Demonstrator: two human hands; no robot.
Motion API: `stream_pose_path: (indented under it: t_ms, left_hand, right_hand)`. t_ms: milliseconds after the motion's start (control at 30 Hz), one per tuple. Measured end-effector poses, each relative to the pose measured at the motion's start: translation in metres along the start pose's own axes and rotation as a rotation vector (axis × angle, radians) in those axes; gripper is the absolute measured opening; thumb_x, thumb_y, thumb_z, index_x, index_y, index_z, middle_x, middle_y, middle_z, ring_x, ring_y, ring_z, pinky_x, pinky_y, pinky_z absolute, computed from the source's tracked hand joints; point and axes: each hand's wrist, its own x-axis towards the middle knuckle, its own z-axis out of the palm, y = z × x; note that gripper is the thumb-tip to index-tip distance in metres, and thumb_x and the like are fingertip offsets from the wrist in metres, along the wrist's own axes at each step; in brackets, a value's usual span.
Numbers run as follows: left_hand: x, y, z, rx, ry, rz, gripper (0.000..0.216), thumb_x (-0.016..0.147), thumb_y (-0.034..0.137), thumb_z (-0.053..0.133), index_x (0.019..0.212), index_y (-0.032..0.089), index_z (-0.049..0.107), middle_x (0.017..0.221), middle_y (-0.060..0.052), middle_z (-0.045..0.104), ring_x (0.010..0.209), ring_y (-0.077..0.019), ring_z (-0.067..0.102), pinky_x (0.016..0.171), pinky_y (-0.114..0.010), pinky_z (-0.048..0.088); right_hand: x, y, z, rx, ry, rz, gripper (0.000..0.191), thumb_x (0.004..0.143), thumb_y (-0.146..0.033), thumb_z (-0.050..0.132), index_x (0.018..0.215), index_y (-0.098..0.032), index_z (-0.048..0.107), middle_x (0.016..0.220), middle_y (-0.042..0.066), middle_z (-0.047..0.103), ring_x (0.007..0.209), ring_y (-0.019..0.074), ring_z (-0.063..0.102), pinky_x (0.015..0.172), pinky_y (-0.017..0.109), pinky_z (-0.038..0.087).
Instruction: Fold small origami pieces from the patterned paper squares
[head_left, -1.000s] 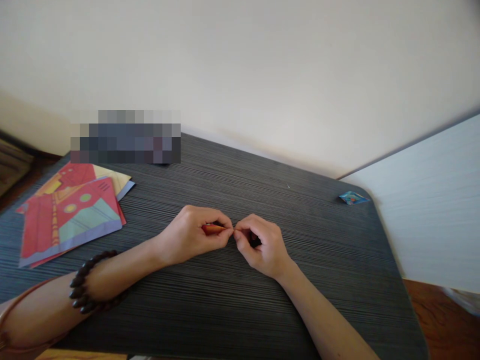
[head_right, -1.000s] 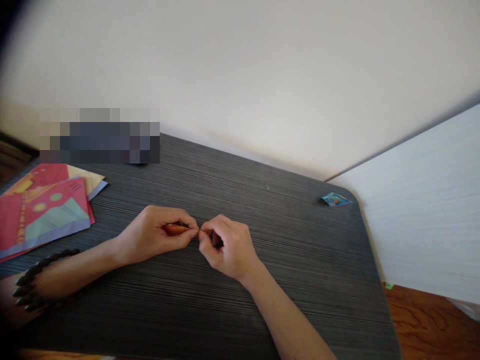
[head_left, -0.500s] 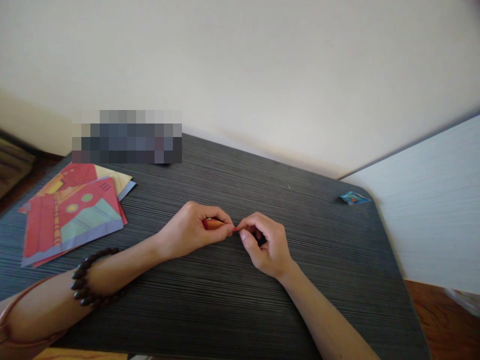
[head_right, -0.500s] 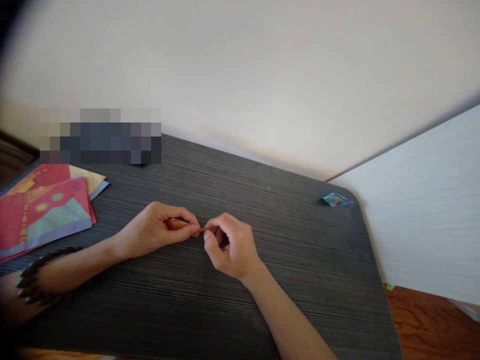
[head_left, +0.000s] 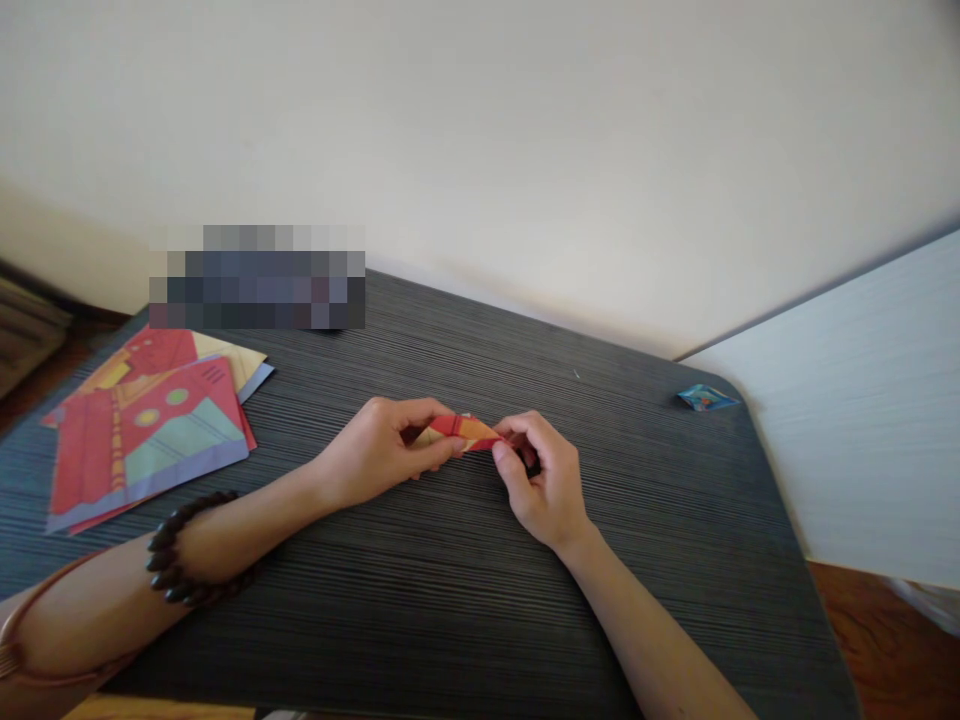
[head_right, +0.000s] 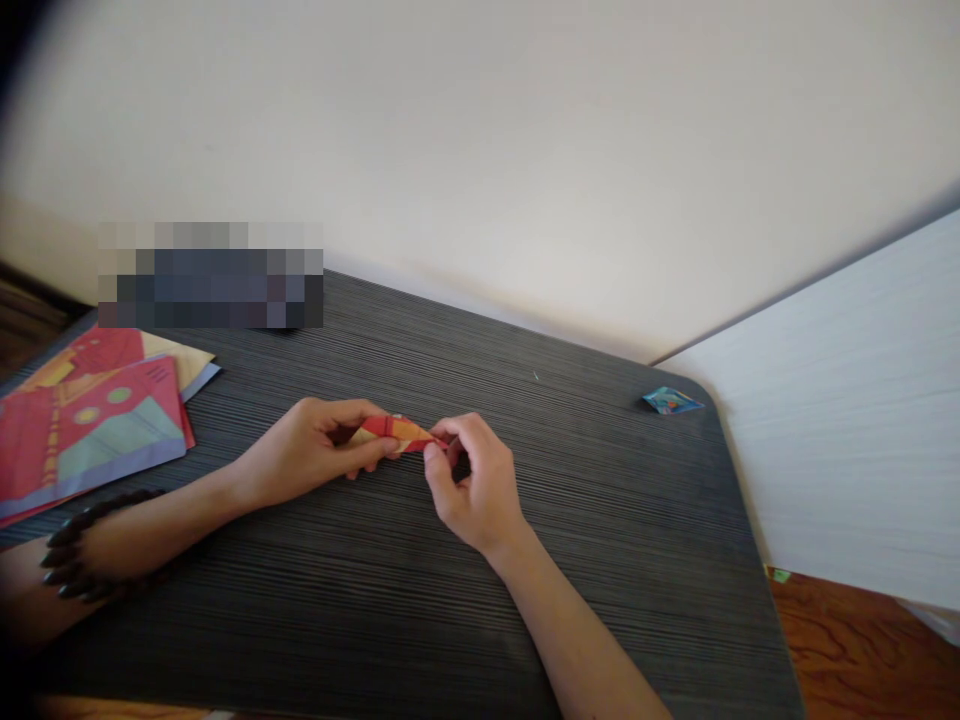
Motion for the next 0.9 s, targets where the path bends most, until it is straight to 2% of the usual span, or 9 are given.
stream_pose_path:
  t_ms: [100,233,333,500,700,900]
  left_hand:
    - [0.0006,-0.0021,0.0031,0.057,0.06,0.062,0.024,0.08,0.039,0.062,0.091,0.017,0.064,0.055,0.005,0.058,0.046,-0.0068,0.051,0.043,-0.015,0.041]
    - [0.0028,-0.0037,0.0018,-0.172,0.168,0.022,0.031,0.076,0.038,0.068,0.093,0.018,0.052,0.066,0.003,0.067,0.048,-0.0089,0.058,0.045,-0.017,0.049]
    - [0.0029,-0.0055,0.0002,-0.225,0.227,0.042,0.03,0.074,0.036,0.071,0.09,0.019,0.05,0.07,0.003,0.068,0.052,-0.0099,0.062,0.049,-0.018,0.052]
    - [-0.0008,-0.0082,0.0035,-0.101,0.216,0.089,0.029,0.073,0.037,0.072,0.081,0.018,0.051,0.073,0.002,0.068,0.051,-0.0096,0.062,0.048,-0.019,0.052]
    - [-0.0005,-0.0098,0.0032,-0.092,0.269,0.126,0.029,0.073,0.035,0.072,0.077,0.018,0.049,0.077,0.001,0.07,0.053,-0.0104,0.063,0.051,-0.021,0.054]
    - [-0.0013,-0.0082,0.0026,-0.054,0.259,0.189,0.019,0.076,0.031,0.07,0.081,0.018,0.058,0.087,0.0,0.071,0.068,-0.0121,0.067,0.06,-0.022,0.056]
  right_hand:
    - [0.0,-0.0014,0.0006,-0.022,-0.056,-0.039,0.008,0.084,-0.021,0.054,0.086,-0.016,0.06,0.073,0.0,0.057,0.062,0.0097,0.049,0.06,0.024,0.04]
    - [-0.0014,0.0012,0.002,-0.017,0.059,0.072,0.011,0.087,-0.024,0.053,0.08,-0.016,0.059,0.065,-0.002,0.055,0.057,0.0093,0.047,0.057,0.023,0.039]
    - [-0.0016,0.0022,0.002,0.008,0.048,0.09,0.009,0.086,-0.024,0.054,0.082,-0.017,0.058,0.064,-0.002,0.055,0.055,0.009,0.047,0.055,0.022,0.038]
    - [-0.0015,0.0018,0.0012,0.01,-0.037,-0.009,0.011,0.083,-0.023,0.058,0.093,-0.018,0.058,0.073,-0.001,0.061,0.059,0.0088,0.054,0.058,0.021,0.043]
    - [-0.0019,0.0014,0.0007,-0.01,0.009,-0.058,0.008,0.082,-0.021,0.059,0.09,-0.02,0.058,0.07,-0.002,0.064,0.057,0.0093,0.056,0.057,0.021,0.045]
    - [-0.001,-0.0009,0.0016,0.066,-0.079,-0.147,0.013,0.081,-0.014,0.056,0.092,-0.021,0.055,0.093,0.002,0.069,0.062,0.0085,0.057,0.06,0.023,0.048]
